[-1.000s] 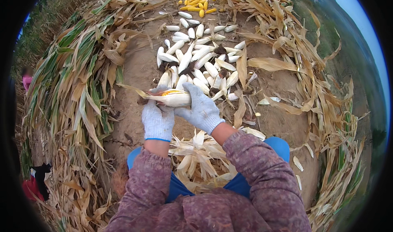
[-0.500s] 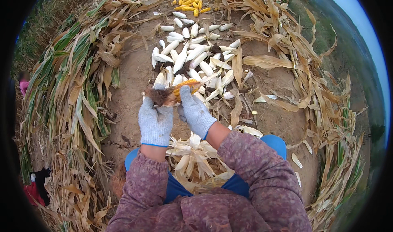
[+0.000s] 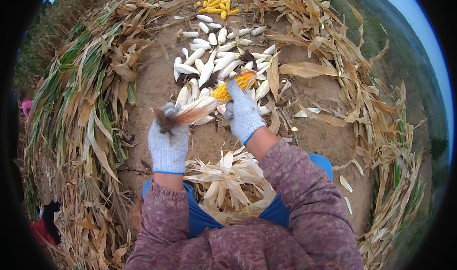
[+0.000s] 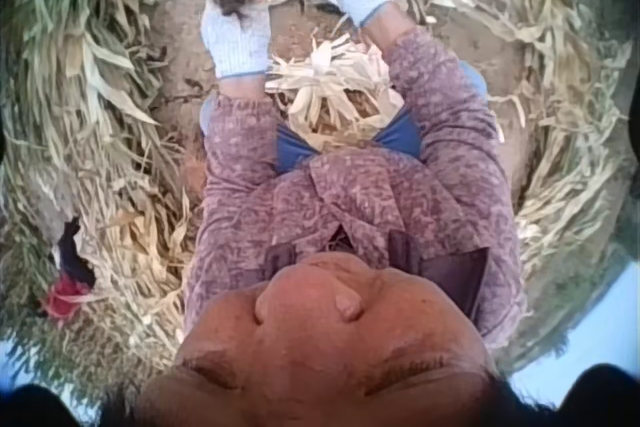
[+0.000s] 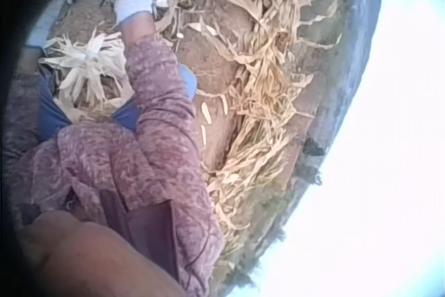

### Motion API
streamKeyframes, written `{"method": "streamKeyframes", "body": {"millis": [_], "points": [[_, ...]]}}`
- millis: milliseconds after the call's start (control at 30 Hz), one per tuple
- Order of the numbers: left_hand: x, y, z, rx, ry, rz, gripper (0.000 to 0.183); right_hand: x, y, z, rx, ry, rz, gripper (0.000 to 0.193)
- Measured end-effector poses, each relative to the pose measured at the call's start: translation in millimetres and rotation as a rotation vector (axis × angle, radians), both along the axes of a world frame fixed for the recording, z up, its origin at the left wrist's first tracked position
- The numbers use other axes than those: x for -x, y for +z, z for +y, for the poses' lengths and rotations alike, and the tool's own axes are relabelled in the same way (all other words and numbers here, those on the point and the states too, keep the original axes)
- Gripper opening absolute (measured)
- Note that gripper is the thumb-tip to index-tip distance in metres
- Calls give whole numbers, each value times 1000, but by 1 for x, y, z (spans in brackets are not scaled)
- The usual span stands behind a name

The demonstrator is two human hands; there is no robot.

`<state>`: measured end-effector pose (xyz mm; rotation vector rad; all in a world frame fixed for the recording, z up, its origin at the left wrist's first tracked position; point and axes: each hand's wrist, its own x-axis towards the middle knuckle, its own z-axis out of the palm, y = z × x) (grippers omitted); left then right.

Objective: The person sits on the ground in a cornfield and shucks corn cobs by hand, removing husks and silk. Shucked cobs are placed in a pile, and husks are discarded nearby.

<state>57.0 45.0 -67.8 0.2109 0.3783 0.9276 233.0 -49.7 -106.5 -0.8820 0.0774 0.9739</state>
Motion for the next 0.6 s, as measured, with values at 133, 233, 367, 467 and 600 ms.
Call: {"method": "streamKeyframes", "body": {"millis": [133, 233, 367, 467, 600], "points": [[9, -24, 12, -22, 49, 42, 31, 18, 23, 0, 142, -57, -168, 20], [7, -21, 10, -79, 102, 149, 31, 21, 27, -4, 282, -65, -259, 25], [17, -30, 20, -287, 204, 322, 30, 8, 18, -11, 366, -93, -380, 59], [35, -19, 31, -426, 287, 345, 29, 2, 15, -12, 307, -99, -389, 61], [57, 8, 47, -306, 456, 363, 23, -21, -24, -24, 354, 97, -539, 73]]}}
